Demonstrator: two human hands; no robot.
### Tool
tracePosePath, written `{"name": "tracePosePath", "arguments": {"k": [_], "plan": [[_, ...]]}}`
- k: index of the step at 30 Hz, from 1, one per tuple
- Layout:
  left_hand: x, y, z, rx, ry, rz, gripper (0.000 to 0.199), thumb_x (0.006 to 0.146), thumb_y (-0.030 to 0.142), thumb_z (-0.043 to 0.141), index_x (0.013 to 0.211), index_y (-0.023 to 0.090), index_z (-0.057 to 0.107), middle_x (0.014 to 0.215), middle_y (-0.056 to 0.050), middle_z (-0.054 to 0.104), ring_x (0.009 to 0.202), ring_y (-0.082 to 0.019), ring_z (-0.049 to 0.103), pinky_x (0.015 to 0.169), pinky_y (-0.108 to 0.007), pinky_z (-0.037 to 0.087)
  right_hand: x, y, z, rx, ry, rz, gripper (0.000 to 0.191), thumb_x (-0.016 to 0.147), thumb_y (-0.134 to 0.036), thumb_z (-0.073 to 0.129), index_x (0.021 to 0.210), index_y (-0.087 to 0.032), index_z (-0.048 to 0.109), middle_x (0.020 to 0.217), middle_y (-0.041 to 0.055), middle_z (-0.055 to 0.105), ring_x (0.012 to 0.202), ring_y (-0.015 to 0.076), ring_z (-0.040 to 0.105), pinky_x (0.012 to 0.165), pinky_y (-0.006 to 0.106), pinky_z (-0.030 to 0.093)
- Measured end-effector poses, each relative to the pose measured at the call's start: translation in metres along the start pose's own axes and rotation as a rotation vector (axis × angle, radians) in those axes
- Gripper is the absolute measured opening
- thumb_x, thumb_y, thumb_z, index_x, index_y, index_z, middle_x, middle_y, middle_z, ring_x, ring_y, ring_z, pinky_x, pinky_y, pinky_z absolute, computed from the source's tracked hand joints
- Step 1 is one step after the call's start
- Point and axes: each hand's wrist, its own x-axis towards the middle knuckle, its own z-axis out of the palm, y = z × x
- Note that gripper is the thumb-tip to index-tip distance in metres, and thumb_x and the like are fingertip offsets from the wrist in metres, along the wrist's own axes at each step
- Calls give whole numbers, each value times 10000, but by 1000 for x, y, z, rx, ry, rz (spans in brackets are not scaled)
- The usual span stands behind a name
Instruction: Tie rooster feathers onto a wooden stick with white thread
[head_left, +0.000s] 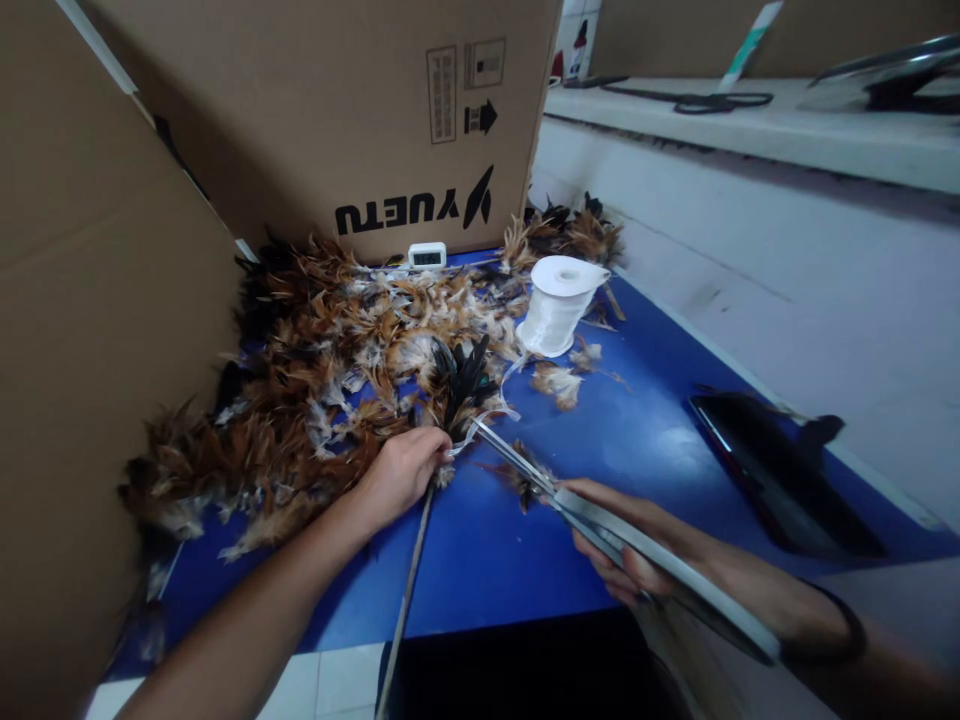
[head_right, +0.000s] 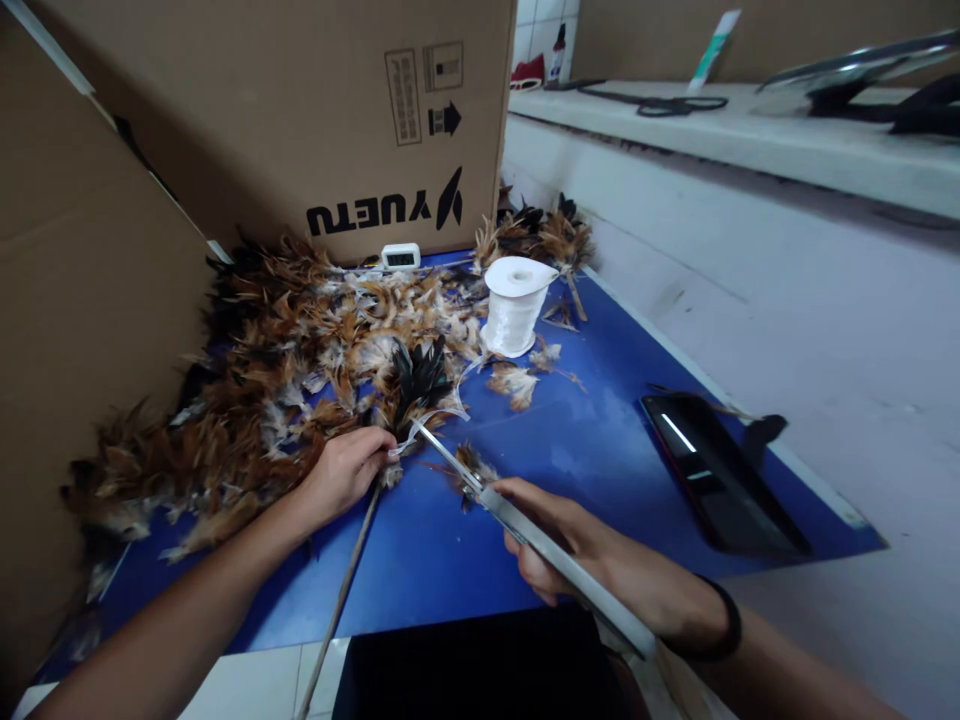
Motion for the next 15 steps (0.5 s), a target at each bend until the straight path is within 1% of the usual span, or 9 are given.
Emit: {"name": "tracePosePath", "arguments": {"k": [3,4,7,9,12,15], "plan": [[-1,-1,2,-12,-15,-9,114,850,93,486,815,184,546,720,9,572,657,-98,552,635,-187,440,7,-9,3,245,-84,-13,597,703,-524,648,1227,-293,479,759,15,518,629,132,486,628,302,449],[-2,-2,2,-17,-22,-8,117,851,91,481,817,184,544,724,9,570,661,-97,549,638,-187,440,10,-12,3,280,-96,-16,567,708,-499,664,1200,-279,491,726,-5,492,604,118,461,609,286,439],[-4,-3,3,-18,-43,8,124,856,83,466,845,181,541,746,4,567,685,-99,544,656,-190,439,21,-14,3,328,-147,-23,470,738,-443,669,1127,-227,522,630,-58,392,517,75,368,539,242,407],[-4,-4,3,0,-60,21,133,865,85,448,867,179,542,756,-2,566,695,-104,542,660,-196,437,29,-13,3,350,-189,-27,409,769,-403,651,1105,-205,531,593,-77,343,481,56,323,497,212,382],[-4,-3,2,17,-79,33,149,876,90,423,874,175,544,757,-8,564,701,-112,541,662,-204,436,36,-12,3,341,-203,-16,340,817,-359,610,1102,-191,531,579,-83,333,461,45,314,461,181,362],[-3,-2,0,-5,-82,28,165,872,78,413,843,176,542,742,-4,561,693,-109,538,657,-201,431,37,-13,3,314,-184,-2,350,830,-368,595,1117,-183,515,572,-86,336,440,40,324,425,167,358]]}}
